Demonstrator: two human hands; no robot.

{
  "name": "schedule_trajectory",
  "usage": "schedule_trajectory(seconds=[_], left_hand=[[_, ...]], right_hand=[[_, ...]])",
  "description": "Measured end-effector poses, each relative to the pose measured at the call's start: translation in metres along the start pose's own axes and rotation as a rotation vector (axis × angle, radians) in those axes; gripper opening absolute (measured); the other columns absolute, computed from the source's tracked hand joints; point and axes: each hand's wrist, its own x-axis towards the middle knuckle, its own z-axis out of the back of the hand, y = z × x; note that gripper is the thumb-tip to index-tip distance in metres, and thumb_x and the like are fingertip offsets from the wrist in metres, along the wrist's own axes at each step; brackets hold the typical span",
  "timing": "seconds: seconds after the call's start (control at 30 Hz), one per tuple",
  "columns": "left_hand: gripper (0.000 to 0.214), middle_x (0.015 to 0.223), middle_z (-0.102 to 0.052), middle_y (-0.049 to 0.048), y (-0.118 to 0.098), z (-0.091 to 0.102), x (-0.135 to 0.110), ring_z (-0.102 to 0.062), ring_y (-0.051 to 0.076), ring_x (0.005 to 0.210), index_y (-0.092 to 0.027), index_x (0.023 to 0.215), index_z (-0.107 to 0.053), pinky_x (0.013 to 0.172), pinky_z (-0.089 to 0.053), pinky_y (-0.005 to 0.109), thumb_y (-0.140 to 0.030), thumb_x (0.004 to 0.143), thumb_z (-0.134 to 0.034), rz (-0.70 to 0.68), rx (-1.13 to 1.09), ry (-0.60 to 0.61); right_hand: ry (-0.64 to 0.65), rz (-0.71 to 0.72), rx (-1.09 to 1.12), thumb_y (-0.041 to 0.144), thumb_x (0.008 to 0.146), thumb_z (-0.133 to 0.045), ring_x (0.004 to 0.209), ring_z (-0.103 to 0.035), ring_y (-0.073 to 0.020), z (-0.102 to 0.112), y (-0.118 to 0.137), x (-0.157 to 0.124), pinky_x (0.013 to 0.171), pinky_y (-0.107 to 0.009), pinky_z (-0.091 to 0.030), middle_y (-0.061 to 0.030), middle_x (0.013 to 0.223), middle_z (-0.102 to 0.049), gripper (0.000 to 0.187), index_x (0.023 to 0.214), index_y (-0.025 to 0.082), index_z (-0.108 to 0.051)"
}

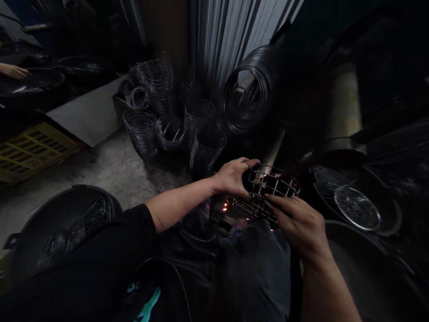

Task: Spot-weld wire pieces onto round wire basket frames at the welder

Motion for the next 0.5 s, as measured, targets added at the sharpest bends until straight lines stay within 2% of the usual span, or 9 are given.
schedule_trajectory(seconds=[0.1,0.27,0.37,0.5], left_hand=[[0.102,0.13,-0.053,0.0109,0.002,0.001,0.01,-0.056,0.03,0.116,-0.017,0.138,-0.045,0.1,-0.047,0.041,-0.038,0.045,-0.083,-0.008,0.029,-0.008],[0.1,0.124,-0.056,0.0097,0.004,0.003,0.024,-0.059,0.029,0.109,-0.017,0.138,-0.045,0.097,-0.05,0.041,-0.039,0.047,-0.082,0.003,0.061,-0.017],[0.101,0.127,-0.054,0.0104,0.006,0.003,0.026,-0.057,0.029,0.113,-0.017,0.139,-0.044,0.098,-0.049,0.04,-0.039,0.047,-0.082,0.01,0.073,-0.01],[0.108,0.129,-0.054,0.0116,0.008,0.002,0.035,-0.055,0.029,0.115,-0.015,0.139,-0.044,0.098,-0.048,0.039,-0.042,0.043,-0.085,0.051,0.077,-0.059]], right_hand=[[-0.016,-0.067,-0.008,0.028,0.088,-0.057,0.074,-0.067,-0.0181,-0.003,-0.008,0.007,0.068,-0.03,-0.052,-0.0046,0.084,-0.073,0.02,0.092,0.019,-0.074],[-0.039,-0.219,0.07,0.037,0.086,-0.06,0.079,-0.067,-0.0196,-0.007,-0.02,0.011,0.07,-0.031,-0.054,-0.0048,0.087,-0.072,0.022,0.093,0.022,-0.075],[-0.16,-0.273,0.064,0.035,0.085,-0.064,0.087,-0.067,-0.021,-0.008,-0.013,-0.003,0.08,-0.034,-0.054,-0.0065,0.098,-0.071,0.026,0.106,0.022,-0.072],[-0.345,-0.436,0.046,0.034,0.084,-0.068,0.098,-0.066,-0.025,-0.009,0.005,-0.036,0.091,-0.041,-0.052,-0.0096,0.11,-0.069,0.037,0.118,0.019,-0.067]])
